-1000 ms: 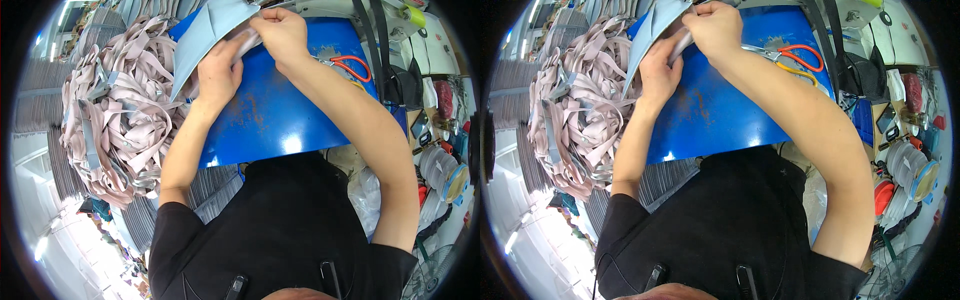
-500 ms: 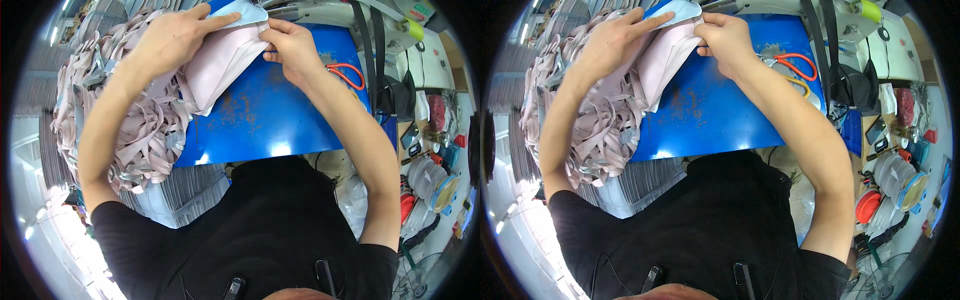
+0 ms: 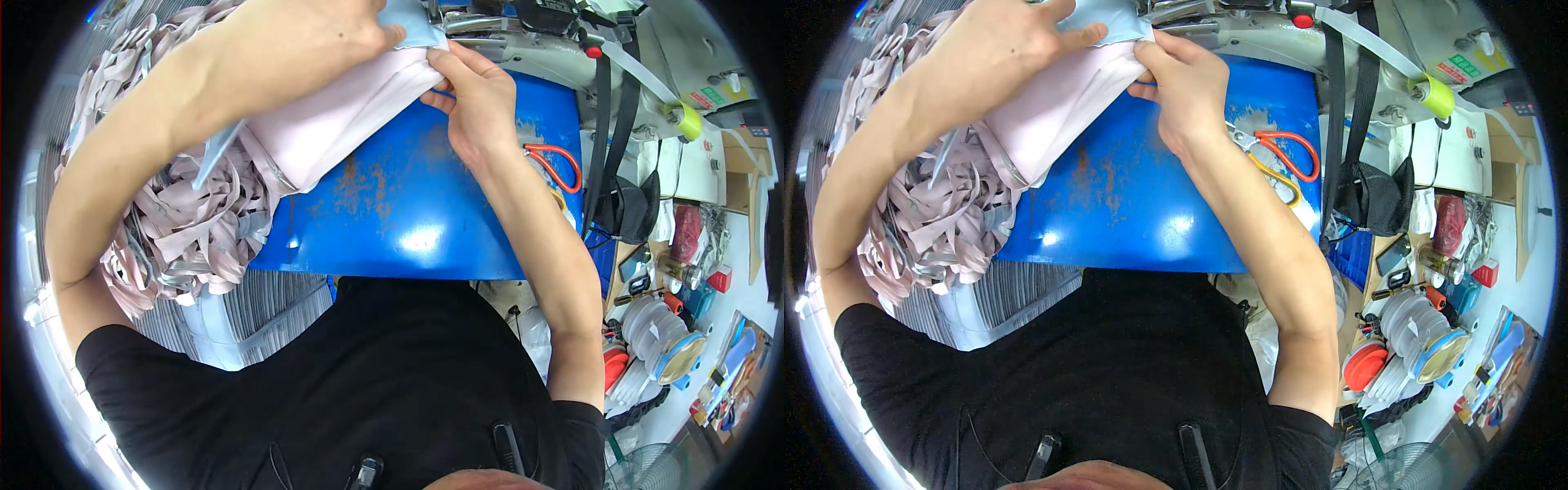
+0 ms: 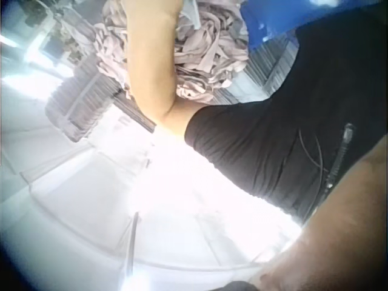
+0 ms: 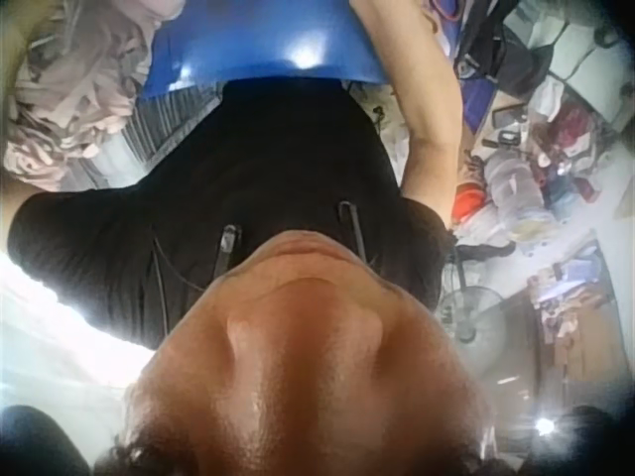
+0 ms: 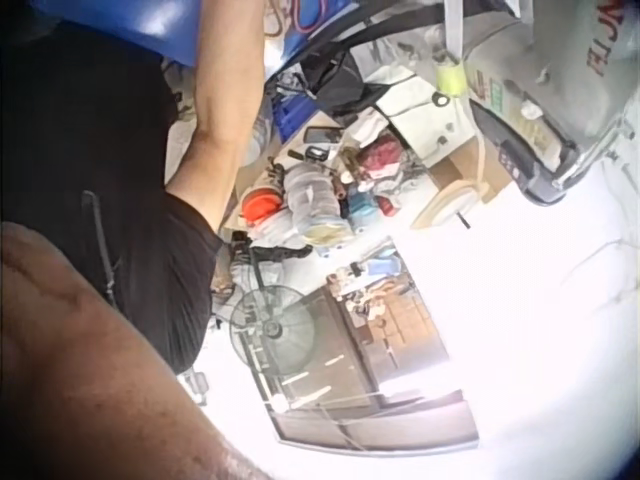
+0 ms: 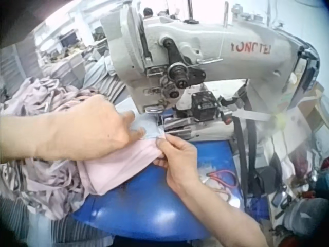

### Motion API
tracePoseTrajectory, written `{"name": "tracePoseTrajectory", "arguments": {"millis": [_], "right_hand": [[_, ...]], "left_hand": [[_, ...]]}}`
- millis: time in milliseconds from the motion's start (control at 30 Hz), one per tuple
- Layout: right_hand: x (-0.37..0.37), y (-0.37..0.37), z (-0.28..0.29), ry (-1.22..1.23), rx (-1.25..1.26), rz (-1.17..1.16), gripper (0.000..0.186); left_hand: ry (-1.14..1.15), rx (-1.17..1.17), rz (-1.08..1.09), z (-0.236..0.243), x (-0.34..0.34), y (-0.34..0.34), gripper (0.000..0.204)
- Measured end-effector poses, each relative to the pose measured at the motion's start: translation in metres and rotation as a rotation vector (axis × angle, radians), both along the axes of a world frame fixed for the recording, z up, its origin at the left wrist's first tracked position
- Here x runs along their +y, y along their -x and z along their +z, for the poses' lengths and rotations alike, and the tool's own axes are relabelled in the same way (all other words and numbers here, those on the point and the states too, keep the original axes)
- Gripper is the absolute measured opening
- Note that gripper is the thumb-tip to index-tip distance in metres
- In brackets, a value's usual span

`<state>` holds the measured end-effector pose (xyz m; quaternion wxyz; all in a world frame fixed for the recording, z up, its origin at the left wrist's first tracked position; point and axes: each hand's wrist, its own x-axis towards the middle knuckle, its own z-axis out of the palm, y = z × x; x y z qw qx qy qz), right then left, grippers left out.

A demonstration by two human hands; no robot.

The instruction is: The person sews light blue fabric pouches using an industrial sewing machine. They repeatedly pick up a pouch, align the edges under the presser foot, and guide the fabric through the machine to stitch the perimeter. After sewing, the person uses scissors to cut the thread and places the finished pouch aside.

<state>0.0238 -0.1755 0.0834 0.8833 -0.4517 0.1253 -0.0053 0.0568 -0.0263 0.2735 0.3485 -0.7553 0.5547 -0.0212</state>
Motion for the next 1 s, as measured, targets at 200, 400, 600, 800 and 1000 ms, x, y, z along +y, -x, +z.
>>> {"name": "tracePoseTrajectory", "arguments": {"millis": [200, 400, 600, 800, 1000], "right_hand": [[0.003, 0.003, -0.005, -0.062, -0.023, -0.048, 0.029], [0.003, 0.009, -0.019, -0.074, -0.108, -0.127, 0.034], [-0.004, 0.022, -0.023, -0.039, -0.081, -0.045, 0.036], [-0.020, 0.068, -0.034, 0.342, -0.243, 0.024, 0.038], [-0.031, 0.135, -0.022, 0.456, -0.162, 0.130, 0.041]], "left_hand": [[0.325, -0.120, 0.068, -0.053, -0.015, 0.024, 0.033], [0.559, -0.049, 0.165, -0.086, -0.035, 0.040, 0.026], [0.707, -0.005, 0.345, -0.105, -0.056, 0.035, 0.020], [1.062, 0.162, 0.504, -0.130, -0.042, 0.061, 0.033], [1.220, 0.303, 0.160, -0.155, -0.016, 0.150, 0.046]]}}
